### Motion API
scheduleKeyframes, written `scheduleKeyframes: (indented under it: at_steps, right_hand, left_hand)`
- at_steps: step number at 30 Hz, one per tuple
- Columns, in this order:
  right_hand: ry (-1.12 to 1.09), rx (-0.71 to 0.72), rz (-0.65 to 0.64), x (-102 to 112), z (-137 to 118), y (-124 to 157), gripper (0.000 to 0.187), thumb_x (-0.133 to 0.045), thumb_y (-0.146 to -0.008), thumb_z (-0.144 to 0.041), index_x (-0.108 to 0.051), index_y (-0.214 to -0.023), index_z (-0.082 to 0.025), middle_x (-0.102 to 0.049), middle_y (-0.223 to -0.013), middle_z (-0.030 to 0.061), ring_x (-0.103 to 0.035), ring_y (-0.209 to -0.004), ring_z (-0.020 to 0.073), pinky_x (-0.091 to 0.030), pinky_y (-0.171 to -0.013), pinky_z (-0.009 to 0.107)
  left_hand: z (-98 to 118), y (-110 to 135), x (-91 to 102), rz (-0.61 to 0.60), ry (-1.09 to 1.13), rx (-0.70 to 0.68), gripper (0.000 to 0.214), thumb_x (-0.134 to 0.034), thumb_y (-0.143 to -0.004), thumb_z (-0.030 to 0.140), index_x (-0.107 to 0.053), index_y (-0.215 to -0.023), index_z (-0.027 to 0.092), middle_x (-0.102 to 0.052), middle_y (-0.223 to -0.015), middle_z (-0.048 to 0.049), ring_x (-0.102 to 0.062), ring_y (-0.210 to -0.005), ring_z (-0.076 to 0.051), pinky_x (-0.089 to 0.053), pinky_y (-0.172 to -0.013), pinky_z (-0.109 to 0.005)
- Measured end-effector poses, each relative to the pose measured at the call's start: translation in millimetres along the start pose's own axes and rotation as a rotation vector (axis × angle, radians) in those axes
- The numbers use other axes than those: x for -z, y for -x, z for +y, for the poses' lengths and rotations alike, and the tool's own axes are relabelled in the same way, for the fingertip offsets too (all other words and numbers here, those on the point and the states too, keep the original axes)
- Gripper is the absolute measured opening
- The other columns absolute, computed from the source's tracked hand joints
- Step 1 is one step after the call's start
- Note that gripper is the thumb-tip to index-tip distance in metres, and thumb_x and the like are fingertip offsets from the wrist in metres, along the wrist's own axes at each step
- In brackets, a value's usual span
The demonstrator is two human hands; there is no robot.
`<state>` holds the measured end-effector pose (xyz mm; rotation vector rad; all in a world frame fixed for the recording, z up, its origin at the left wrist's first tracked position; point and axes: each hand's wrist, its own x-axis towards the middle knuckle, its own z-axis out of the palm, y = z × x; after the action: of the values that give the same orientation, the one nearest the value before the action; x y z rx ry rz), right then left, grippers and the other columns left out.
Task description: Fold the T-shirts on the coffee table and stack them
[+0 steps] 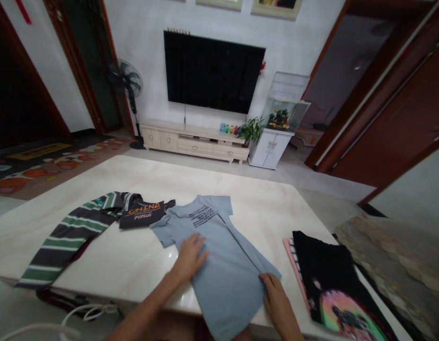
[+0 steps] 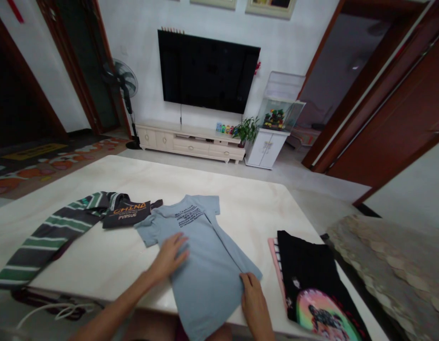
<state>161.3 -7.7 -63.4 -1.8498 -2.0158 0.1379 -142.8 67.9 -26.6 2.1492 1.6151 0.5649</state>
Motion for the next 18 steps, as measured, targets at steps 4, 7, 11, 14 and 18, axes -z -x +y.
scheduleKeyframes:
  at_steps: [4, 7, 11, 14, 18]
  right_hand:
    - [-0.001, -0.071, 0.007, 8.9, 9.0, 2.1, 0.036, -0.031, -0.082, -0.021, -0.059, -0.104, -0.019, -0.058, -0.105, 0.0105, -0.061, -0.093, 0.0217, -0.049, -0.081, 0.034]
    - [-0.011, -0.108, 0.006, 15.9, 5.7, -2.3, 0.03, -0.033, -0.086, -0.034, -0.056, -0.099, -0.02, -0.059, -0.097, 0.0083, -0.061, -0.089, 0.021, -0.048, -0.076, 0.032]
    - [-0.004, -0.226, 0.048, 16.7, 0.6, -16.0, 0.038, -0.028, -0.084, -0.037, -0.05, -0.106, -0.015, -0.059, -0.096, 0.0125, -0.06, -0.086, 0.0247, -0.047, -0.068, 0.034]
    - [-0.043, -0.286, 0.036, 24.3, 4.0, -27.2, 0.038, -0.026, -0.08, -0.035, -0.056, -0.089, -0.015, -0.062, -0.085, 0.0141, -0.061, -0.08, 0.0264, -0.046, -0.067, 0.036]
    - [-0.231, -0.291, -0.005, 62.2, 13.4, -19.2, 0.04, -0.032, -0.078, -0.048, -0.059, -0.076, -0.019, -0.066, -0.075, 0.0094, -0.063, -0.073, 0.0233, -0.049, -0.066, 0.031]
  left_hand:
    - [46.0, 71.8, -55.6, -0.402, 0.066, -0.372, 0.057, -0.053, -0.081, 0.029, -0.035, -0.135, 0.032, -0.028, -0.145, -0.0097, -0.024, -0.132, -0.035, -0.02, -0.102, -0.062]
    - [53.2, 89.9, -70.4, -0.451, 0.031, -0.357, 0.063, -0.046, -0.079, 0.012, -0.032, -0.136, 0.037, -0.024, -0.147, -0.0059, -0.021, -0.133, -0.035, -0.018, -0.101, -0.064]
    - [47.9, 83.4, -54.8, -0.335, 0.11, -0.395, 0.056, -0.046, -0.076, 0.008, -0.044, -0.128, 0.03, -0.045, -0.136, -0.0055, -0.04, -0.124, -0.027, -0.033, -0.102, -0.046]
    - [40.8, 82.1, -34.8, -0.272, 0.181, -0.387, 0.037, -0.041, -0.08, 0.009, -0.058, -0.109, 0.026, -0.064, -0.108, -0.0046, -0.056, -0.1, -0.02, -0.044, -0.085, -0.031]
    - [18.0, 98.9, -0.3, -0.245, 0.288, -0.152, 0.028, -0.036, -0.087, 0.019, -0.058, -0.104, 0.024, -0.063, -0.1, -0.0043, -0.055, -0.095, -0.018, -0.042, -0.085, -0.029]
